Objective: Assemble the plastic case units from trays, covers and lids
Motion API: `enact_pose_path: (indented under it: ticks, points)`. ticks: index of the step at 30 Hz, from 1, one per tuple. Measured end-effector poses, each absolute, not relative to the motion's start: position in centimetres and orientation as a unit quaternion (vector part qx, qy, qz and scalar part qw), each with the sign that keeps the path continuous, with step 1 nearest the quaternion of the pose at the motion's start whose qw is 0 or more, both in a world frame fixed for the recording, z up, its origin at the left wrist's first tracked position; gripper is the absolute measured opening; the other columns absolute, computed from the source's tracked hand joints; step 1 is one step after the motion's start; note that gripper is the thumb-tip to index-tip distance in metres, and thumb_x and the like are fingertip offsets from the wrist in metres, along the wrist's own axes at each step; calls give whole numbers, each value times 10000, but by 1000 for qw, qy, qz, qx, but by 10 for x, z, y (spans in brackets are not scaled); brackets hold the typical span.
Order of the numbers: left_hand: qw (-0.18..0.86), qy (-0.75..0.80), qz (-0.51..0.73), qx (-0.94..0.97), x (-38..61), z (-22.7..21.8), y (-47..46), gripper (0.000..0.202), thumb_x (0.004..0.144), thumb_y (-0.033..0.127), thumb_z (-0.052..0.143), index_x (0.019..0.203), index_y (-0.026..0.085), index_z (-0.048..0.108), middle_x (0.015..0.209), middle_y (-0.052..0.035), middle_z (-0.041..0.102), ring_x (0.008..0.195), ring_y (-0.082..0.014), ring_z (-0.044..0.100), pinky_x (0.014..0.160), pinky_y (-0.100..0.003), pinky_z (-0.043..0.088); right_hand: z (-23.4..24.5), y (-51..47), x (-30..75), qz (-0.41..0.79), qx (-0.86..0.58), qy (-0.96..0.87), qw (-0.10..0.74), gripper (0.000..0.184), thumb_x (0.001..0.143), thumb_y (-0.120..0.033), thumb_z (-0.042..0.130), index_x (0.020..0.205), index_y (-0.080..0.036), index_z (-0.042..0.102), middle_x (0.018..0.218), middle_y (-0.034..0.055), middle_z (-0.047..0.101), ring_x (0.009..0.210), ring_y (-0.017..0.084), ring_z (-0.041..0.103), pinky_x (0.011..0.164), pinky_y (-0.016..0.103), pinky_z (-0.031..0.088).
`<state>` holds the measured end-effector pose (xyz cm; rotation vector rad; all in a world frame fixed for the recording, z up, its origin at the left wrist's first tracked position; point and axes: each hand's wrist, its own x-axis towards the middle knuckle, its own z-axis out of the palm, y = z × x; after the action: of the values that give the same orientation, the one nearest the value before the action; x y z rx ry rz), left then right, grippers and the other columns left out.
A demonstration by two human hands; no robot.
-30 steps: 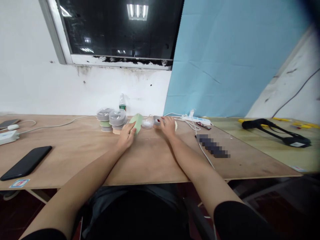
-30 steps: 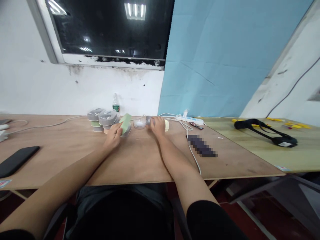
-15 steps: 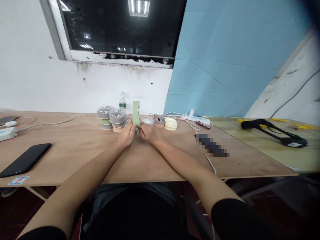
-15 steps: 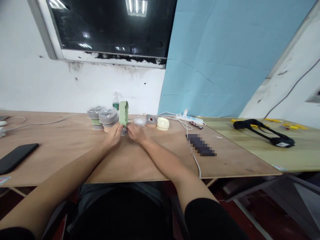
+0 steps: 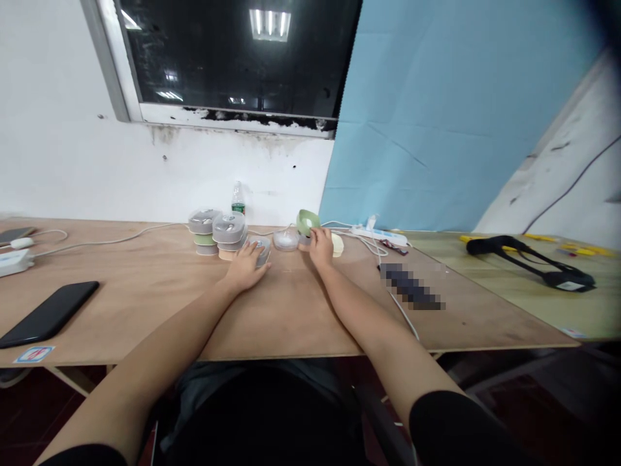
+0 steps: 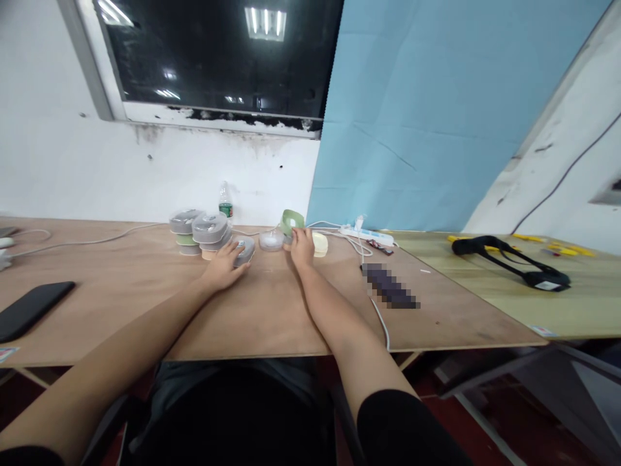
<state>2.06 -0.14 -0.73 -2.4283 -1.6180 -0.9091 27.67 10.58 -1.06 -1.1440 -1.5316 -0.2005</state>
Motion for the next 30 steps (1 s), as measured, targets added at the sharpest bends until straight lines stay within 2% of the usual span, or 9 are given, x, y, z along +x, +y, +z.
enact_pose_path:
  ticks: [5, 7, 12, 16, 19, 22, 26, 30]
  points:
    - [15, -547, -231, -804, 19, -11, -1, 682, 839, 576, 518, 1388, 177, 451, 1518, -177, 344, 1413, -394, 255, 1110, -580, 220, -17, 118, 290, -71, -528, -622, 573, 293, 887, -250, 424, 999, -172, 683, 1016, 104, 565, 966, 230, 543, 919, 363, 437]
    - [30, -545, -234, -805, 21, -10, -2, 669, 824, 567, 544, 1367, 183, 473, 1495, -181, 382, 1387, -394, 304, 1102, -581, 222, -19, 121, 292, -60, -535, -621, 569, 285, 877, -251, 439, 993, -168, 686, 1010, 104, 567, 966, 229, 540, 931, 368, 431]
    - [88, -536, -294, -786, 24, -2, -6, 479, 845, 487, 549, 1199, 172, 616, 1207, -175, 632, 1154, -358, 539, 1027, -549, 323, -24, 128, 293, -35, -551, -638, 537, 299, 864, -307, 484, 1006, -150, 696, 1014, 113, 579, 966, 241, 541, 944, 388, 429]
    - [114, -528, -340, -770, 25, 5, -9, 355, 881, 462, 506, 975, 190, 714, 996, -132, 695, 1012, -316, 604, 1042, -552, 305, -29, 133, 292, -27, -559, -646, 520, 354, 839, -304, 508, 1107, -149, 679, 1076, 124, 574, 1014, 254, 536, 965, 401, 427]
    - [111, -520, -331, -779, 25, 6, -11, 382, 898, 460, 473, 1024, 186, 707, 1065, -120, 686, 1031, -297, 597, 980, -476, 401, -32, 135, 292, -32, -554, -653, 515, 367, 830, -293, 508, 1127, -161, 679, 1104, 120, 569, 1035, 252, 533, 987, 403, 424]
    - [111, -531, -286, -790, 25, 3, -10, 432, 890, 468, 481, 1161, 177, 650, 1225, -125, 633, 1125, -293, 560, 991, -431, 414, -33, 136, 291, -38, -554, -656, 512, 381, 821, -254, 499, 1149, -169, 674, 1116, 115, 566, 1055, 249, 528, 1005, 404, 420]
    - [100, -555, -233, -792, 24, -4, -6, 558, 847, 507, 538, 1297, 176, 547, 1373, -151, 528, 1266, -314, 464, 1061, -456, 359, -32, 135, 291, -41, -547, -663, 509, 429, 815, -183, 473, 1207, -181, 647, 1142, 116, 561, 1074, 249, 531, 1013, 409, 419]
    - [86, -555, -232, -795, 22, -8, -2, 586, 850, 517, 525, 1311, 155, 534, 1386, -171, 506, 1282, -327, 444, 1075, -471, 347, -32, 136, 291, -20, -525, -685, 504, 467, 808, -128, 446, 1236, -189, 625, 1162, 111, 579, 1085, 249, 542, 1006, 420, 424]
